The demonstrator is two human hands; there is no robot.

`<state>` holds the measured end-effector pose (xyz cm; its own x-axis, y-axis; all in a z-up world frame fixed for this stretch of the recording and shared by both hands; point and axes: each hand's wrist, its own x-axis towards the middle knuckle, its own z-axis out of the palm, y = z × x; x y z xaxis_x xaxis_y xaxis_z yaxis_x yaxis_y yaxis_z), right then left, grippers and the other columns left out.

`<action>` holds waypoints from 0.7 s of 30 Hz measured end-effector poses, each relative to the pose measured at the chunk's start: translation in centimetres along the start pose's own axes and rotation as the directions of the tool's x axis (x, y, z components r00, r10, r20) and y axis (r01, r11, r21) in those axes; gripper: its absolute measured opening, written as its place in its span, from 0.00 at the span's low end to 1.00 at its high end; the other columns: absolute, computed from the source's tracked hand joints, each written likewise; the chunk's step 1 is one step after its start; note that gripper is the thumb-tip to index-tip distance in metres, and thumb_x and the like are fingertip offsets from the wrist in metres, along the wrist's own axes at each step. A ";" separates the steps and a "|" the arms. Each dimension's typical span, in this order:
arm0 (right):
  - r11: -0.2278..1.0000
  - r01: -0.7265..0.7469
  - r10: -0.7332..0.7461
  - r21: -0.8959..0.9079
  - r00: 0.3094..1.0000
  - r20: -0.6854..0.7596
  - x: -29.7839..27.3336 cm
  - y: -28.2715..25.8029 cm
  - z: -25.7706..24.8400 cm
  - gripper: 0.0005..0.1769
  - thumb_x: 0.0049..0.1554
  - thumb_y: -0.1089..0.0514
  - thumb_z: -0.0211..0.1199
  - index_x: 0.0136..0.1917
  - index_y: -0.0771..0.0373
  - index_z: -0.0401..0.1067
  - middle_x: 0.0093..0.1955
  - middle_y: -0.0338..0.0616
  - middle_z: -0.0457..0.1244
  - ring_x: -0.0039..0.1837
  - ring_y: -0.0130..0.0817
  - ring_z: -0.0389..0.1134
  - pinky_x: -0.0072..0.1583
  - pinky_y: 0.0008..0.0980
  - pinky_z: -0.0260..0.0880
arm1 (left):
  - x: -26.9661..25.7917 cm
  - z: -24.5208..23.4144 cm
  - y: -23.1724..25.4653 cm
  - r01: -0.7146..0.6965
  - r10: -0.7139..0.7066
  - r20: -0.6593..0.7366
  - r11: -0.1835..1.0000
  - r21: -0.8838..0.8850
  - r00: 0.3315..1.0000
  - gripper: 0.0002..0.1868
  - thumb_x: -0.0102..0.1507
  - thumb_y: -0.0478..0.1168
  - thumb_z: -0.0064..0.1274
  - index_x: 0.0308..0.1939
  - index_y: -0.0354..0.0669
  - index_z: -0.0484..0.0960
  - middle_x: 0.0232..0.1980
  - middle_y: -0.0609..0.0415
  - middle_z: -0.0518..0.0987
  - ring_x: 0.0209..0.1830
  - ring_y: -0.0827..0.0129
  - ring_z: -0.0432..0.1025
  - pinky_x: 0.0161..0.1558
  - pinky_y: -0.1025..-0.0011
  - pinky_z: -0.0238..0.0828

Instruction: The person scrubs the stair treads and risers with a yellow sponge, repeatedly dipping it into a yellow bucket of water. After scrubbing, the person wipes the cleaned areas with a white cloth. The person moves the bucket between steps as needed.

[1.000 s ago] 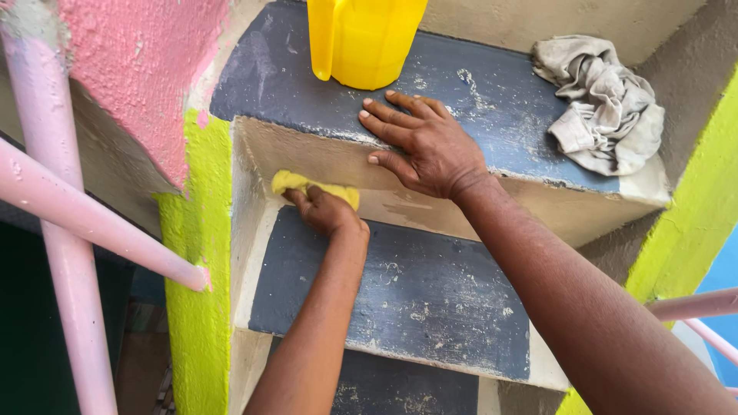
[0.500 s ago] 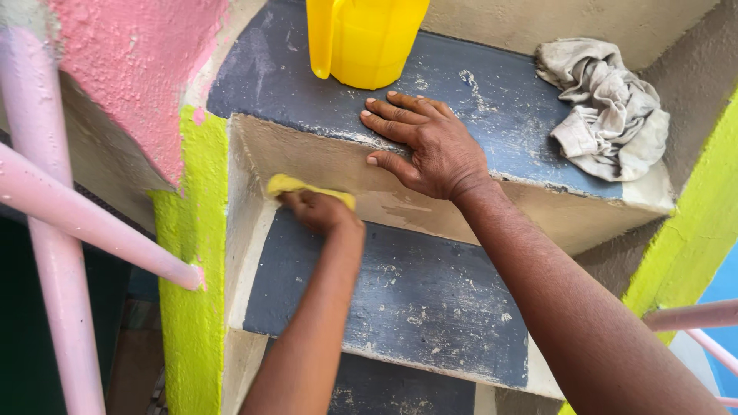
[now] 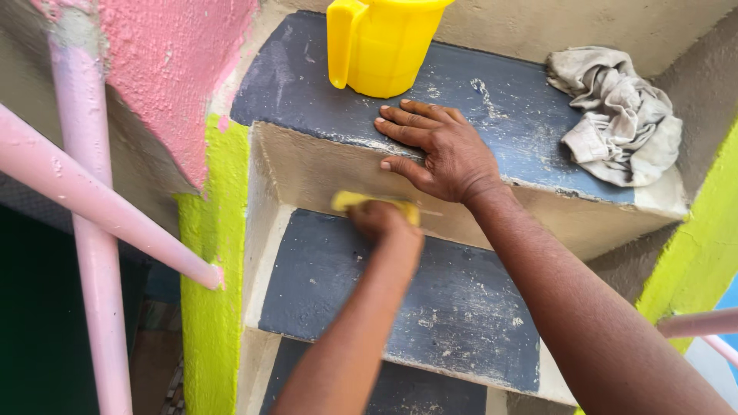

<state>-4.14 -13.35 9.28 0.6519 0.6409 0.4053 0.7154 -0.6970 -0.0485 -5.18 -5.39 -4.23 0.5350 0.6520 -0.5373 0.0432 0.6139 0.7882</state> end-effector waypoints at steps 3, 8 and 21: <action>1.000 -0.023 0.023 -0.007 1.000 0.002 0.1 0.1 0.0 0.33 0.60 0.33 0.60 0.73 0.47 0.70 0.77 0.35 0.59 0.79 0.41 0.54 0.75 0.46 0.50 | 7.0 -2.0 4.2 -0.123 0.120 -0.034 0.985 -0.122 0.992 0.26 0.70 0.35 0.30 0.72 0.37 0.65 0.71 0.39 0.73 0.60 0.52 0.77 0.58 0.59 0.78; 0.998 -0.064 0.064 -0.013 0.998 0.012 -0.1 -0.4 0.2 0.33 0.60 0.33 0.60 0.73 0.47 0.69 0.77 0.34 0.59 0.79 0.39 0.54 0.75 0.44 0.50 | 4.9 -0.2 1.5 -0.201 0.160 -0.188 0.954 -0.221 0.969 0.29 0.71 0.37 0.28 0.79 0.42 0.52 0.79 0.43 0.59 0.68 0.54 0.70 0.66 0.63 0.66; 0.998 -0.051 0.050 0.038 0.999 0.008 0.2 0.0 -0.2 0.32 0.59 0.34 0.62 0.72 0.46 0.71 0.77 0.33 0.59 0.79 0.39 0.54 0.75 0.46 0.50 | 7.9 -3.7 -0.6 -0.036 0.043 0.046 0.989 -0.143 0.998 0.21 0.68 0.33 0.37 0.66 0.36 0.68 0.62 0.43 0.76 0.56 0.55 0.78 0.56 0.61 0.79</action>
<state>-4.06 -13.24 9.56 0.6892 0.6076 0.3948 0.6905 -0.7158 -0.1038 -4.08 1.05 -10.04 0.5748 0.6563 -0.4888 -0.0967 0.6476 0.7558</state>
